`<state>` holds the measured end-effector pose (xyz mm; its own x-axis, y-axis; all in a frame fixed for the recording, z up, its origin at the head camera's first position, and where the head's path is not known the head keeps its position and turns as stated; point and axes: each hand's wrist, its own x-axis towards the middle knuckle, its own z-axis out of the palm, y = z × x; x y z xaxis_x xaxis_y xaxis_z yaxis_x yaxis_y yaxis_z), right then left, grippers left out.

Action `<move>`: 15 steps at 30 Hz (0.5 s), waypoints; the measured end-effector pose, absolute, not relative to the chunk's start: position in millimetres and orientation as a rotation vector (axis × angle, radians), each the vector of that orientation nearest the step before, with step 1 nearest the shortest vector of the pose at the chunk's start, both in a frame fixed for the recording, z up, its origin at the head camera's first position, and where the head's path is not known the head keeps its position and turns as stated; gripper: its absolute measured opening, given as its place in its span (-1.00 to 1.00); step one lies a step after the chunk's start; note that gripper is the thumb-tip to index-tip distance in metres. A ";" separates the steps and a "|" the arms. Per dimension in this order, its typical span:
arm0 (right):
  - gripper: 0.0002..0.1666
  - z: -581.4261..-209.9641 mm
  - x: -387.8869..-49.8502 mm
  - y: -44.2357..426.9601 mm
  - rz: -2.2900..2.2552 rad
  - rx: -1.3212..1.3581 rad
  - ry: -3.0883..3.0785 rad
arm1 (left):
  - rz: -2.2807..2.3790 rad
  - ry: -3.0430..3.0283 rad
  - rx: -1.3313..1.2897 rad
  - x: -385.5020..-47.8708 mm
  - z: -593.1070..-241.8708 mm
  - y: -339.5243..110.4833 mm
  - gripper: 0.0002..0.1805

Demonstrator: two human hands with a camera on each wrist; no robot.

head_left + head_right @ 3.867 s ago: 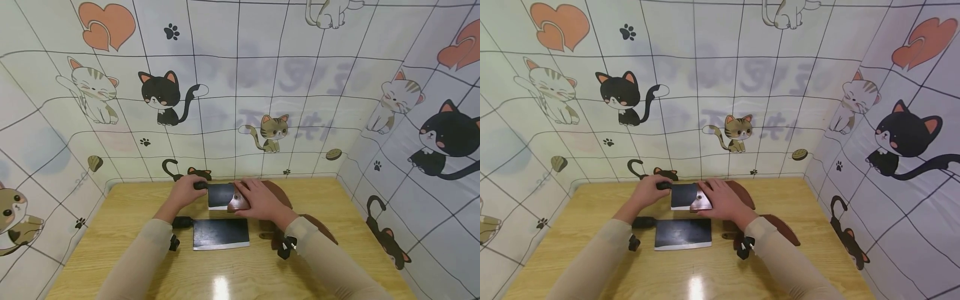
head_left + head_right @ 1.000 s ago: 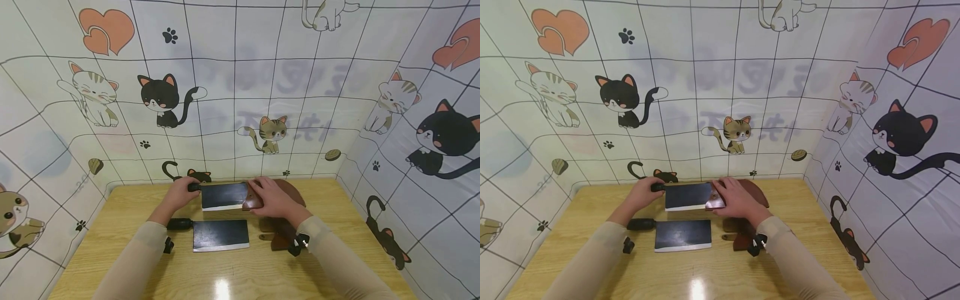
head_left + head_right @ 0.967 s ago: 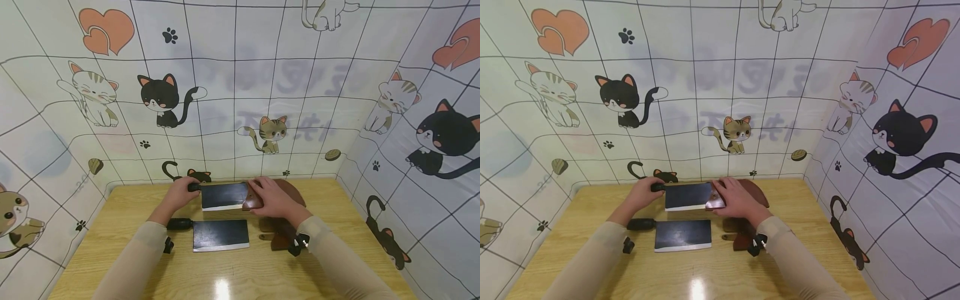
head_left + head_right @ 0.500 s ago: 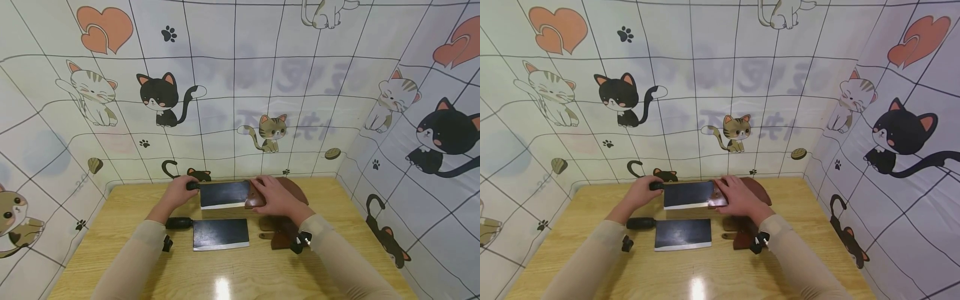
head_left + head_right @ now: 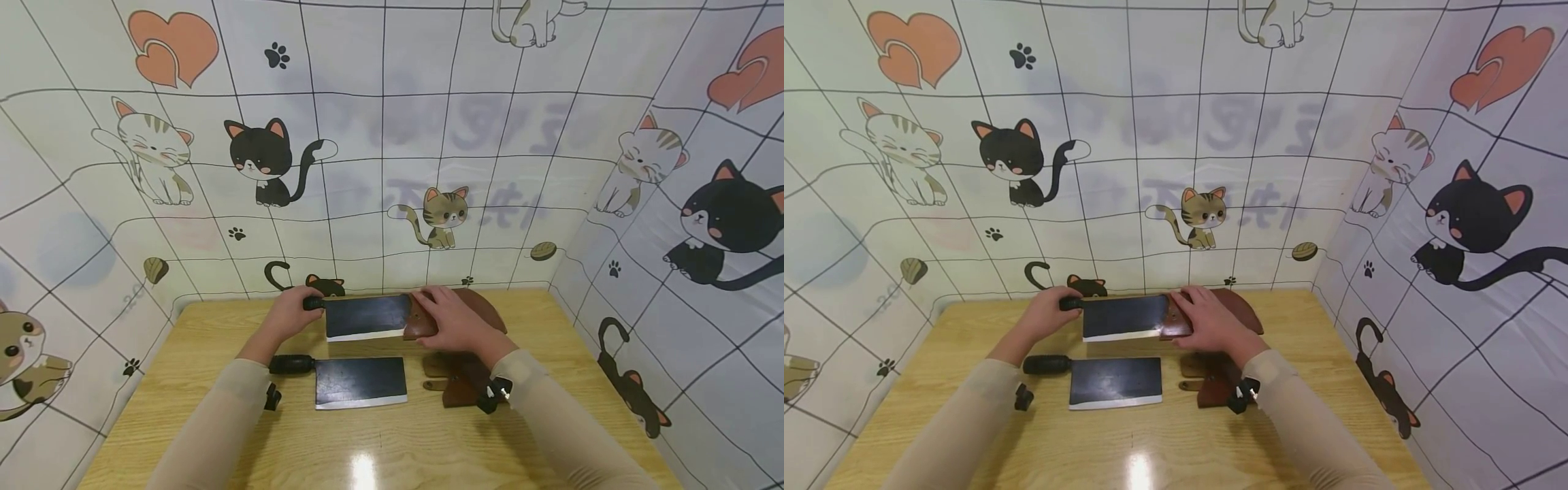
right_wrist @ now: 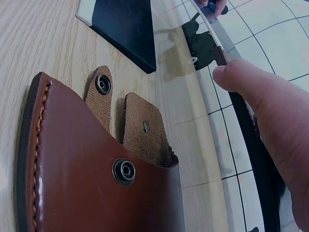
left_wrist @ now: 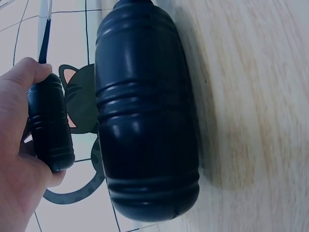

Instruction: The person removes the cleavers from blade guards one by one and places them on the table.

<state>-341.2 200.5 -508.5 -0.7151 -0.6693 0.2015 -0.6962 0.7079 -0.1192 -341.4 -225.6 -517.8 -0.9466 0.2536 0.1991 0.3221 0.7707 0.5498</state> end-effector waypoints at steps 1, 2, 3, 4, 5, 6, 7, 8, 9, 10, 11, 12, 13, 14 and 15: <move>0.29 -508.4 -341.4 201.0 0.276 1.113 -2.770 | -0.910 -2.848 -0.467 -341.7 -518.2 -226.2 -0.58; 0.29 -508.0 -341.3 201.4 0.281 1.113 -2.771 | -0.907 -2.846 -0.470 -342.1 -518.4 -226.7 -0.58; 0.29 -507.7 -341.4 201.8 0.284 1.112 -2.773 | -0.903 -2.846 -0.472 -342.5 -518.6 -227.1 -0.58; 0.30 -507.1 -341.2 202.1 0.288 1.112 -2.776 | -0.902 -2.844 -0.475 -342.9 -518.8 -227.5 -0.58; 0.30 -506.6 -341.1 202.5 0.294 1.109 -2.782 | -0.903 -2.843 -0.475 -343.2 -518.9 -227.8 -0.57; 0.30 -506.2 -341.1 202.8 0.297 1.109 -2.784 | -0.902 -2.843 -0.475 -343.5 -519.1 -228.0 -0.57; 0.30 -506.1 -341.2 203.4 0.299 1.107 -2.786 | -0.906 -2.842 -0.477 -343.8 -519.2 -228.2 -0.57; 0.29 -506.2 -341.4 203.9 0.300 1.104 -2.792 | -0.908 -2.843 -0.476 -343.9 -519.3 -228.5 -0.57; 0.29 -506.5 -341.7 204.4 0.298 1.101 -2.800 | -0.909 -2.844 -0.476 -343.9 -519.4 -228.7 -0.57; 0.29 -507.2 -342.2 204.9 0.295 1.099 -2.804 | -0.909 -2.845 -0.476 -343.9 -519.5 -229.0 -0.57; 0.30 -507.8 -342.8 205.6 0.292 1.098 -2.807 | -0.909 -2.847 -0.476 -344.0 -519.5 -229.2 -0.57; 0.29 -508.3 -343.2 206.1 0.288 1.096 -2.810 | -0.909 -2.849 -0.475 -343.8 -519.4 -229.5 -0.57; 0.29 -508.6 -343.5 206.7 0.286 1.094 -2.815 | -0.907 -2.848 -0.477 -343.9 -519.3 -229.8 -0.57; 0.29 -508.8 -343.9 207.2 0.283 1.090 -2.821 | -0.906 -2.850 -0.476 -343.7 -519.0 -230.0 -0.57; 0.29 -508.6 -344.0 207.6 0.288 1.091 -2.816 | -0.904 -2.851 -0.476 -343.6 -518.7 -230.2 -0.56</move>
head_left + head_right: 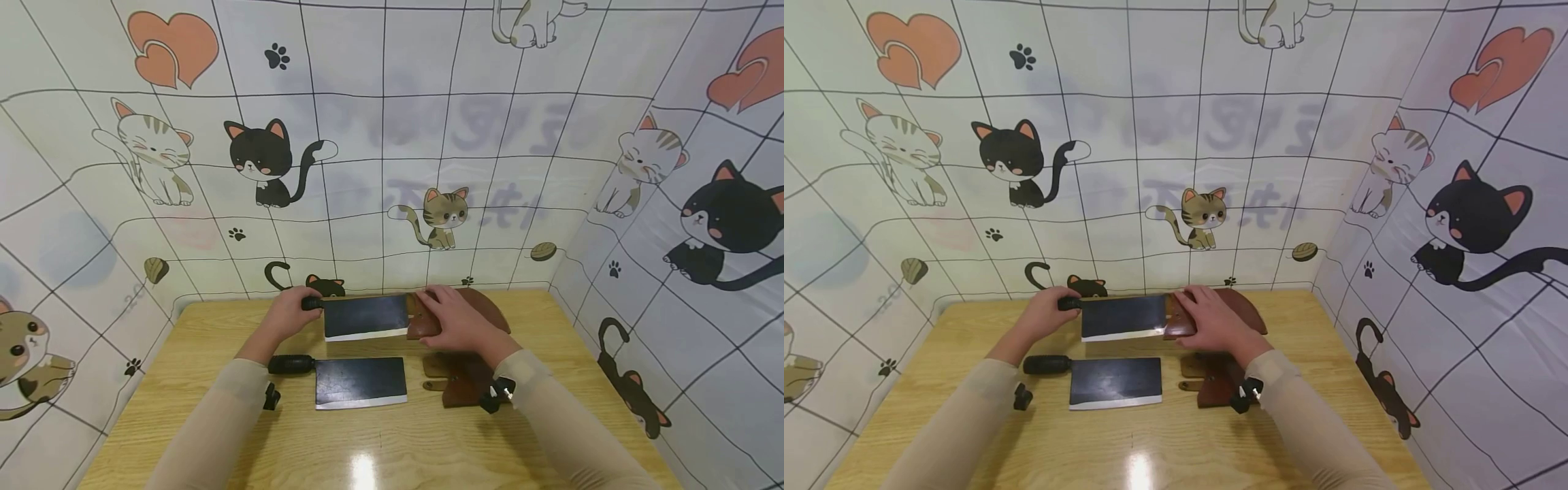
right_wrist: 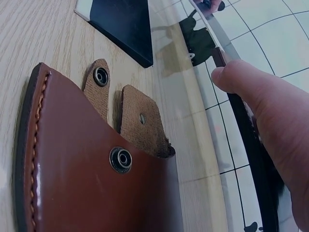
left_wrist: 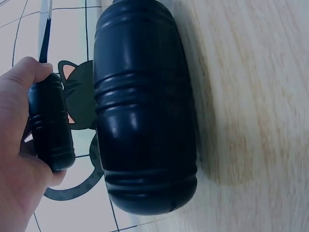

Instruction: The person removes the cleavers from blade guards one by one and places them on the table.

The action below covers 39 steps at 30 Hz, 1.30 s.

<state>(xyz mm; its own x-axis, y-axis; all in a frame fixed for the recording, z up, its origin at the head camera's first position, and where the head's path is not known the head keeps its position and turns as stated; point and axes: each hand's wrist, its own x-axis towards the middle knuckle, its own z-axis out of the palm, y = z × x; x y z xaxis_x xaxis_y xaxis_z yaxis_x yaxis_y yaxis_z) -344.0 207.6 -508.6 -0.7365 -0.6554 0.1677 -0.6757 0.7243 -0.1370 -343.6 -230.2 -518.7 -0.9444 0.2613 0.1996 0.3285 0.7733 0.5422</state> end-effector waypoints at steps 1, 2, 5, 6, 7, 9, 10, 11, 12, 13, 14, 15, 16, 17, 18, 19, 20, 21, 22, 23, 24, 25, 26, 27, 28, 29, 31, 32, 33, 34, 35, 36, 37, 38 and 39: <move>0.29 -508.5 -344.1 208.2 0.287 1.089 -2.815 | -0.903 -2.852 -0.474 -343.4 -518.3 -230.4 -0.56; 0.29 -507.8 -343.9 208.8 0.290 1.088 -2.812 | -0.903 -2.853 -0.472 -343.3 -517.8 -230.7 -0.56; 0.29 -506.1 -343.0 211.0 0.297 1.083 -2.804 | -0.903 -2.850 -0.471 -342.5 -516.2 -232.0 -0.56; 0.29 -505.5 -342.7 212.0 0.299 1.080 -2.803 | -0.903 -2.848 -0.472 -342.5 -515.9 -232.6 -0.57; 0.29 -505.0 -342.4 213.1 0.301 1.076 -2.806 | -0.902 -2.847 -0.472 -342.5 -515.7 -233.4 -0.57; 0.29 -504.1 -342.3 215.3 0.301 1.066 -2.813 | -0.894 -2.841 -0.474 -342.8 -515.5 -234.9 -0.58; 0.30 -503.6 -342.3 216.5 0.300 1.061 -2.819 | -0.889 -2.842 -0.470 -342.9 -515.6 -235.7 -0.58; 0.30 -503.7 -342.5 217.8 0.295 1.057 -2.824 | -0.887 -2.841 -0.467 -343.0 -515.7 -236.6 -0.58; 0.30 -503.7 -342.8 218.8 0.293 1.055 -2.827 | -0.882 -2.841 -0.466 -343.1 -516.1 -237.6 -0.58; 0.30 -503.9 -343.1 219.9 0.296 1.057 -2.824 | -0.877 -2.842 -0.465 -343.1 -516.6 -238.6 -0.58; 0.30 -504.2 -343.4 220.9 0.296 1.058 -2.821 | -0.874 -2.841 -0.466 -343.1 -517.1 -239.7 -0.58; 0.30 -504.5 -343.5 221.9 0.294 1.057 -2.823 | -0.869 -2.840 -0.470 -343.3 -517.7 -240.7 -0.58; 0.30 -504.9 -343.8 222.9 0.297 1.060 -2.817 | -0.872 -2.844 -0.468 -343.3 -518.3 -241.9 -0.57; 0.30 -505.3 -344.0 223.8 0.298 1.062 -2.812 | -0.872 -2.845 -0.469 -343.4 -518.9 -242.8 -0.57; 0.30 -505.3 -344.1 224.7 0.298 1.062 -2.810 | -0.866 -2.847 -0.471 -343.9 -519.7 -243.7 -0.58; 0.30 -505.4 -344.1 225.6 0.295 1.060 -2.809 | -0.865 -2.848 -0.472 -344.3 -520.4 -244.5 -0.58; 0.31 -505.3 -343.9 226.5 0.295 1.055 -2.814 | -0.864 -2.850 -0.471 -344.5 -520.9 -245.2 -0.59; 0.31 -505.1 -343.8 227.4 0.288 1.048 -2.821 | -0.863 -2.851 -0.470 -344.8 -521.4 -245.9 -0.59; 0.31 -504.9 -343.6 228.4 0.287 1.045 -2.824 | -0.864 -2.852 -0.467 -345.0 -521.8 -246.5 -0.59; 0.31 -504.5 -343.4 229.3 0.285 1.038 -2.831 | -0.862 -2.853 -0.465 -344.9 -522.0 -247.0 -0.59; 0.32 -504.0 -343.1 230.3 0.281 1.030 -2.839 | -0.861 -2.853 -0.467 -344.8 -522.1 -247.4 -0.59; 0.32 -503.7 -342.9 231.4 0.282 1.023 -2.847 | -0.863 -2.852 -0.466 -344.5 -522.0 -247.8 -0.58; 0.32 -503.6 -342.8 232.5 0.280 1.017 -2.856 | -0.860 -2.850 -0.467 -344.3 -521.9 -248.1 -0.58; 0.32 -503.5 -342.8 233.6 0.272 1.010 -2.866 | -0.859 -2.846 -0.468 -343.8 -521.4 -248.3 -0.58; 0.32 -503.3 -342.9 234.6 0.272 1.005 -2.874 | -0.857 -2.844 -0.467 -343.2 -521.2 -248.6 -0.58; 0.32 -503.2 -343.1 235.6 0.272 0.999 -2.884 | -0.854 -2.843 -0.467 -342.6 -520.7 -248.9 -0.58; 0.32 -504.1 -344.0 238.1 0.273 0.989 -2.899 | -0.853 -2.837 -0.467 -342.5 -520.3 -249.8 -0.59; 0.32 -504.8 -344.7 239.5 0.273 0.982 -2.909 | -0.856 -2.837 -0.465 -342.4 -520.2 -250.4 -0.59; 0.33 -505.7 -345.6 240.9 0.275 0.976 -2.917 | -0.864 -2.838 -0.460 -342.2 -520.1 -251.0 -0.59; 0.33 -506.7 -346.4 242.5 0.278 0.973 -2.922 | -0.871 -2.839 -0.457 -342.5 -520.7 -251.6 -0.59; 0.33 -508.0 -347.0 244.3 0.277 0.968 -2.928 | -0.879 -2.839 -0.454 -343.3 -521.2 -252.2 -0.59; 0.34 -509.3 -347.9 246.0 0.274 0.965 -2.933 | -0.883 -2.838 -0.455 -344.0 -522.0 -253.0 -0.59; 0.34 -510.1 -348.7 247.4 0.272 0.961 -2.940 | -0.891 -2.840 -0.455 -344.5 -522.5 -253.8 -0.59; 0.35 -511.1 -349.5 248.8 0.270 0.959 -2.945 | -0.893 -2.840 -0.458 -344.8 -522.8 -254.3 -0.59; 0.35 -511.7 -350.0 250.1 0.268 0.959 -2.948 | -0.892 -2.839 -0.459 -345.3 -523.4 -254.6 -0.59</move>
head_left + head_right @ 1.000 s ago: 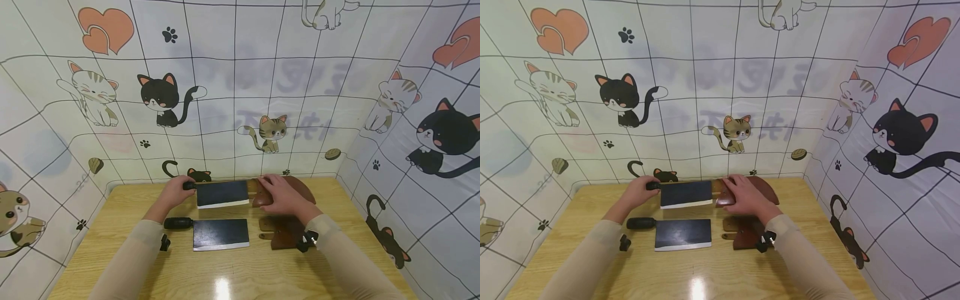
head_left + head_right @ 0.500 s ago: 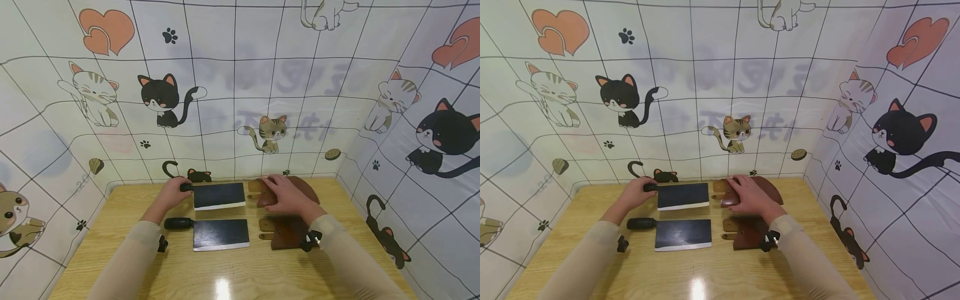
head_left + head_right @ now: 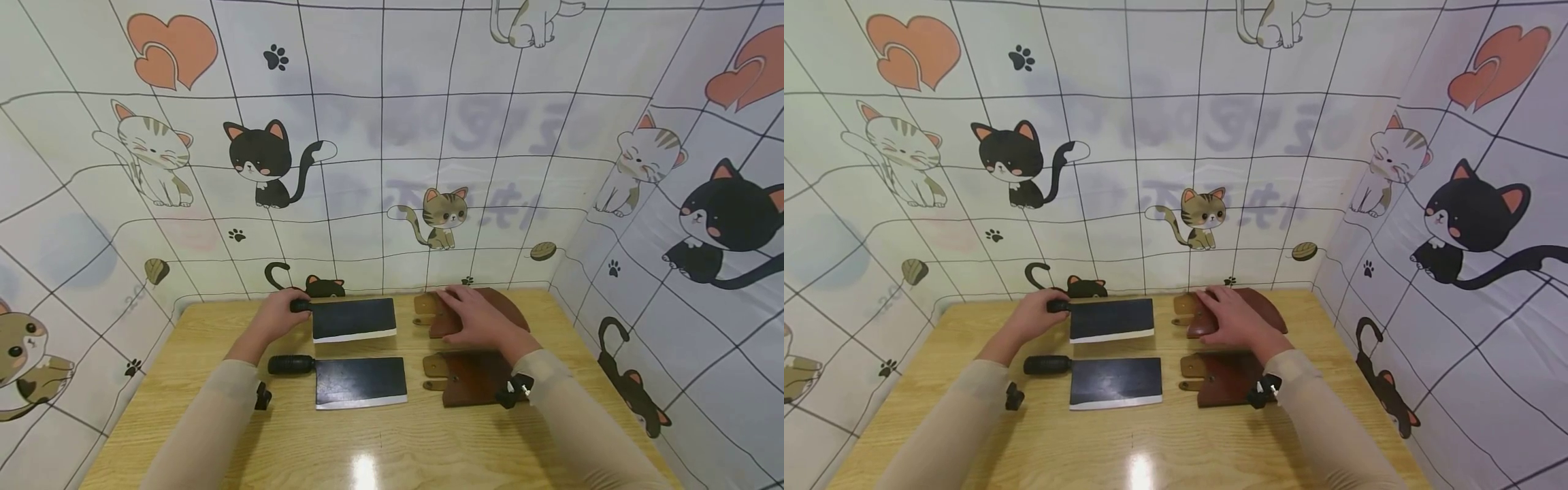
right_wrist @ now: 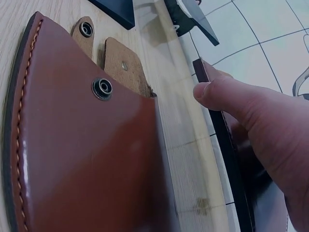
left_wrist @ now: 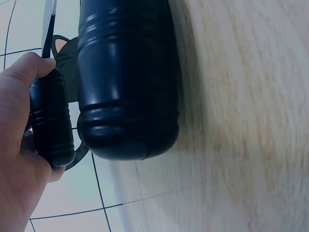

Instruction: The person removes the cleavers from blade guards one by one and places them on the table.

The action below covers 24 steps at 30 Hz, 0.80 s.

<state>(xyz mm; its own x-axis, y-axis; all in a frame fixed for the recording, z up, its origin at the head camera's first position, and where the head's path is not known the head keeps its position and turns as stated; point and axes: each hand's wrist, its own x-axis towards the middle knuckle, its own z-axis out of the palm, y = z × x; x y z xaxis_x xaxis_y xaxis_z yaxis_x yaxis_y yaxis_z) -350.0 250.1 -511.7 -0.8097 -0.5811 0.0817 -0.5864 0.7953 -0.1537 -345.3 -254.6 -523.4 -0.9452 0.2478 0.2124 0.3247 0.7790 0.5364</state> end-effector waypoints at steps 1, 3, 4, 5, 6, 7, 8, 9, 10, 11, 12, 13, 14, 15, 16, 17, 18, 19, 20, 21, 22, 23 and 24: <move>0.36 -512.0 -350.1 251.4 0.270 0.960 -2.949 | -0.891 -2.839 -0.462 -346.1 -523.8 -255.1 -0.60; 0.36 -512.3 -350.2 253.2 0.272 0.966 -2.946 | -0.887 -2.842 -0.467 -346.5 -524.2 -255.8 -0.60; 0.35 -512.2 -349.9 254.1 0.277 0.969 -2.941 | -0.886 -2.843 -0.467 -346.6 -524.4 -256.0 -0.60; 0.35 -512.2 -349.8 254.9 0.279 0.972 -2.937 | -0.884 -2.846 -0.464 -346.7 -524.6 -256.1 -0.61; 0.35 -511.9 -349.3 255.5 0.282 0.974 -2.934 | -0.883 -2.847 -0.462 -346.8 -524.8 -256.3 -0.61; 0.34 -511.6 -348.9 256.0 0.289 0.976 -2.932 | -0.882 -2.847 -0.462 -346.9 -524.8 -256.5 -0.61; 0.34 -511.5 -348.6 256.5 0.294 0.976 -2.931 | -0.880 -2.847 -0.463 -346.8 -524.7 -256.6 -0.61; 0.34 -511.4 -348.5 257.0 0.293 0.973 -2.936 | -0.878 -2.847 -0.464 -347.0 -524.7 -256.7 -0.61; 0.34 -511.0 -348.3 257.5 0.298 0.972 -2.939 | -0.875 -2.847 -0.466 -347.1 -524.6 -256.8 -0.61; 0.34 -511.1 -348.3 257.8 0.295 0.970 -2.945 | -0.874 -2.847 -0.467 -347.2 -524.5 -256.9 -0.61; 0.34 -511.0 -348.2 258.1 0.293 0.969 -2.949 | -0.873 -2.846 -0.470 -347.2 -524.3 -256.8 -0.61; 0.34 -511.2 -348.4 258.5 0.290 0.969 -2.952 | -0.874 -2.846 -0.472 -347.2 -524.2 -256.9 -0.61; 0.34 -511.3 -348.5 258.8 0.285 0.969 -2.956 | -0.873 -2.846 -0.475 -347.3 -524.1 -256.9 -0.61; 0.34 -511.3 -348.4 259.0 0.281 0.968 -2.959 | -0.871 -2.844 -0.480 -347.4 -524.1 -256.9 -0.61; 0.33 -511.4 -348.2 259.1 0.280 0.968 -2.959 | -0.867 -2.844 -0.483 -347.4 -524.1 -256.9 -0.60; 0.32 -511.5 -348.0 259.1 0.278 0.967 -2.961 | -0.861 -2.845 -0.486 -347.6 -524.4 -257.0 -0.60; 0.32 -511.4 -347.7 259.1 0.281 0.966 -2.961 | -0.853 -2.846 -0.488 -348.0 -524.9 -257.0 -0.60; 0.31 -511.4 -347.2 259.1 0.288 0.963 -2.963 | -0.843 -2.848 -0.489 -348.6 -525.5 -257.0 -0.59; 0.30 -511.6 -346.8 259.2 0.291 0.958 -2.967 | -0.836 -2.850 -0.489 -349.4 -526.4 -256.9 -0.59; 0.30 -512.0 -346.5 259.3 0.296 0.955 -2.970 | -0.828 -2.853 -0.491 -350.1 -527.2 -256.6 -0.59; 0.29 -512.7 -346.4 259.5 0.296 0.953 -2.972 | -0.823 -2.858 -0.491 -350.8 -528.2 -256.3 -0.59; 0.29 -513.5 -346.5 259.8 0.301 0.948 -2.980 | -0.819 -2.862 -0.491 -351.5 -529.4 -256.0 -0.59; 0.29 -514.6 -346.7 260.0 0.307 0.945 -2.986 | -0.821 -2.865 -0.489 -352.2 -530.5 -255.7 -0.59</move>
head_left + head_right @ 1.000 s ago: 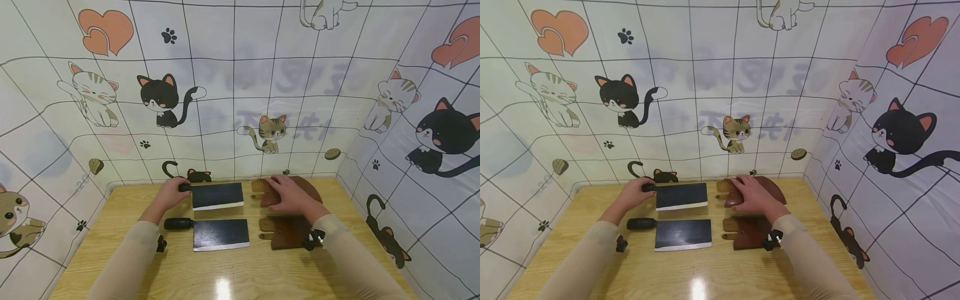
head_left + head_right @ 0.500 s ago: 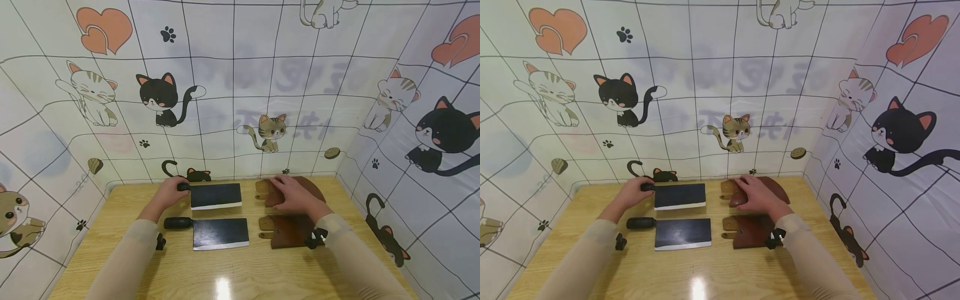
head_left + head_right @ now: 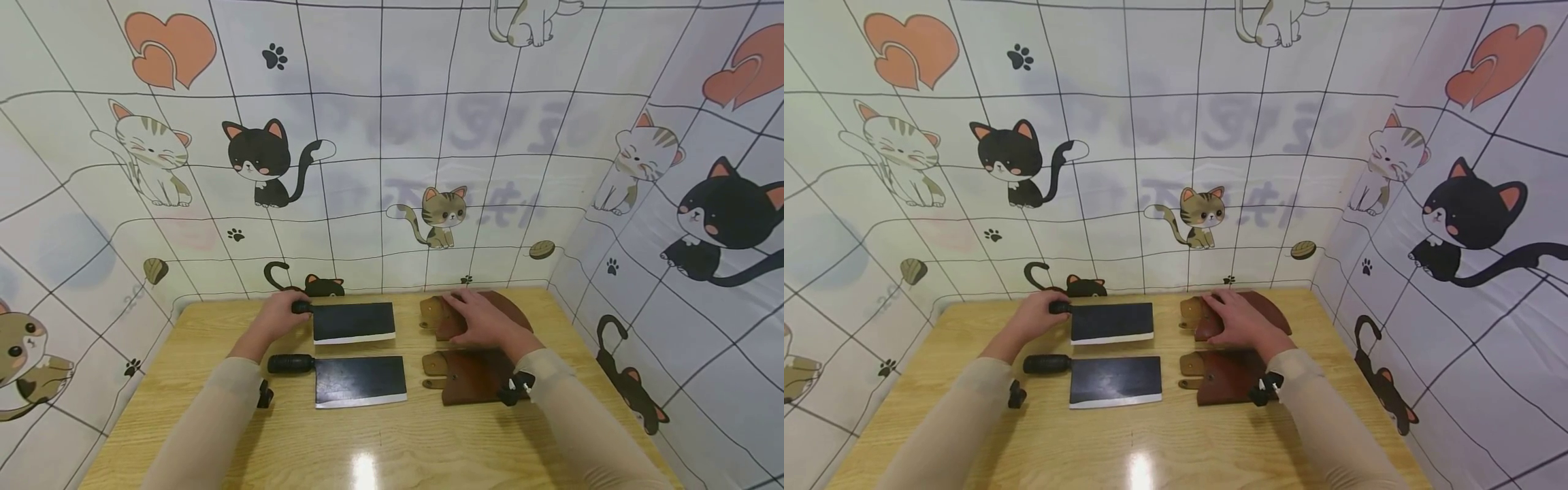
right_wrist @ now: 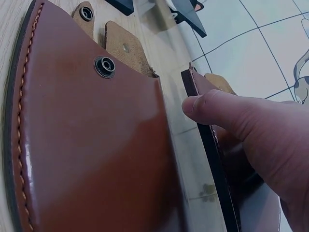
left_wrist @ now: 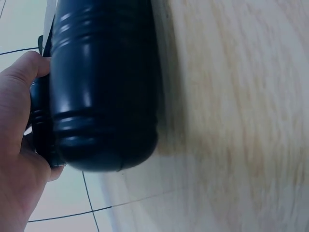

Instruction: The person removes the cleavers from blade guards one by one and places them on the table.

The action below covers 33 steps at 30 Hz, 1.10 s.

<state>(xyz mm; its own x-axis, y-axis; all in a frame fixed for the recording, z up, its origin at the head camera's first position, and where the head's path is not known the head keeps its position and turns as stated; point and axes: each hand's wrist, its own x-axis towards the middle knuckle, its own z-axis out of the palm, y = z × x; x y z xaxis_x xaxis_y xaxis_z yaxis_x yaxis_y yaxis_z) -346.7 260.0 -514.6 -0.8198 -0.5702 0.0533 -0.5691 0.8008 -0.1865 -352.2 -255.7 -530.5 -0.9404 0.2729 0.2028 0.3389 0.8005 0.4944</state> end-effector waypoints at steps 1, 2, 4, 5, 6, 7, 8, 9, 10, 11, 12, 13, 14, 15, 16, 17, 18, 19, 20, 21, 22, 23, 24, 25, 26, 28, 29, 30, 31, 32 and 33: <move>0.29 -516.0 -347.2 260.2 -0.307 -0.935 2.972 | -0.823 -2.868 -0.487 -352.9 -531.8 -255.5 -0.59; 0.29 -517.6 -348.0 260.5 -0.305 -0.931 2.968 | -0.829 -2.871 -0.487 -353.7 -533.1 -255.3 -0.59; 0.28 -520.6 -349.5 260.9 -0.306 -0.919 2.959 | -0.833 -2.877 -0.489 -354.7 -535.5 -255.3 -0.60; 0.28 -522.1 -350.1 261.0 -0.310 -0.916 2.957 | -0.835 -2.880 -0.489 -355.2 -536.8 -255.2 -0.60; 0.27 -523.4 -350.6 261.2 -0.312 -0.917 2.955 | -0.835 -2.883 -0.491 -355.5 -537.8 -255.1 -0.61; 0.27 -524.7 -351.2 261.5 -0.309 -0.917 2.955 | -0.832 -2.885 -0.493 -355.8 -538.9 -254.8 -0.61; 0.27 -525.9 -351.7 261.6 -0.311 -0.918 2.952 | -0.830 -2.887 -0.494 -356.1 -539.8 -254.5 -0.61; 0.26 -526.8 -352.1 261.9 -0.311 -0.917 2.948 | -0.827 -2.892 -0.494 -356.1 -540.6 -254.1 -0.61; 0.26 -527.7 -352.5 262.2 -0.313 -0.921 2.946 | -0.824 -2.896 -0.493 -356.2 -541.3 -253.6 -0.61; 0.26 -528.8 -353.0 262.4 -0.310 -0.925 2.944 | -0.822 -2.900 -0.489 -356.4 -542.0 -253.0 -0.61; 0.26 -529.6 -353.6 262.8 -0.306 -0.923 2.938 | -0.824 -2.904 -0.485 -356.6 -542.6 -252.4 -0.60; 0.26 -530.6 -354.1 263.1 -0.301 -0.922 2.932 | -0.826 -2.906 -0.481 -356.8 -543.0 -251.7 -0.61; 0.25 -531.5 -354.6 263.4 -0.299 -0.920 2.927 | -0.830 -2.909 -0.476 -357.0 -543.4 -251.0 -0.61; 0.25 -532.4 -355.2 263.7 -0.297 -0.918 2.924 | -0.833 -2.913 -0.472 -357.2 -543.8 -250.4 -0.61; 0.25 -533.4 -355.8 263.9 -0.300 -0.916 2.919 | -0.836 -2.914 -0.470 -357.6 -544.4 -249.8 -0.62; 0.25 -534.3 -356.4 264.1 -0.299 -0.911 2.914 | -0.842 -2.915 -0.466 -358.0 -545.0 -249.2 -0.63; 0.25 -535.0 -356.8 264.2 -0.301 -0.904 2.909 | -0.845 -2.914 -0.466 -358.7 -545.9 -248.7 -0.64; 0.25 -535.6 -357.3 264.4 -0.307 -0.900 2.905 | -0.842 -2.917 -0.468 -359.2 -546.9 -248.1 -0.65; 0.25 -536.0 -357.7 264.4 -0.316 -0.893 2.897 | -0.839 -2.919 -0.469 -359.8 -548.3 -247.7 -0.65; 0.25 -536.4 -358.3 264.4 -0.326 -0.887 2.887 | -0.829 -2.921 -0.473 -360.6 -549.9 -247.3 -0.66; 0.24 -536.7 -358.6 264.8 -0.335 -0.878 2.876 | -0.826 -2.924 -0.474 -361.6 -551.9 -246.7 -0.66; 0.24 -537.0 -359.0 265.1 -0.343 -0.870 2.864 | -0.818 -2.929 -0.476 -362.3 -553.8 -246.1 -0.66; 0.24 -537.1 -359.4 265.5 -0.350 -0.857 2.851 | -0.807 -2.932 -0.480 -362.9 -556.0 -245.8 -0.66; 0.23 -537.4 -360.1 265.8 -0.360 -0.849 2.837 | -0.802 -2.937 -0.477 -363.5 -557.8 -245.4 -0.65; 0.23 -537.9 -361.0 266.3 -0.363 -0.842 2.822 | -0.802 -2.939 -0.472 -363.9 -559.3 -245.1 -0.64; 0.23 -538.6 -363.0 267.5 -0.369 -0.827 2.795 | -0.809 -2.941 -0.459 -364.3 -561.6 -244.9 -0.63; 0.23 -538.7 -364.0 268.1 -0.374 -0.819 2.780 | -0.811 -2.940 -0.454 -364.0 -561.8 -244.6 -0.63; 0.23 -538.6 -365.1 268.8 -0.379 -0.813 2.766 | -0.814 -2.940 -0.447 -364.0 -561.7 -244.2 -0.63; 0.23 -538.8 -366.3 269.5 -0.387 -0.812 2.753 | -0.817 -2.937 -0.442 -364.2 -561.4 -243.9 -0.63; 0.24 -538.9 -367.2 270.2 -0.390 -0.806 2.741 | -0.813 -2.936 -0.441 -364.2 -561.1 -243.2 -0.63; 0.24 -538.3 -368.1 270.5 -0.398 -0.800 2.730 | -0.811 -2.938 -0.440 -364.4 -560.6 -242.6 -0.63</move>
<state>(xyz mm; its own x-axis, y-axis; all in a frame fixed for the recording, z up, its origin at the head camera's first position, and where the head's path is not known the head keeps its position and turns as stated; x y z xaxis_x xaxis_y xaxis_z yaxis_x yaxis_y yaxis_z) -368.1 270.5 -538.3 -0.8114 -0.5569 -0.1772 -0.4833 0.8099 -0.3325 -364.4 -242.6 -560.6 -0.9574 0.2559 0.1340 0.2884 0.8206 0.4934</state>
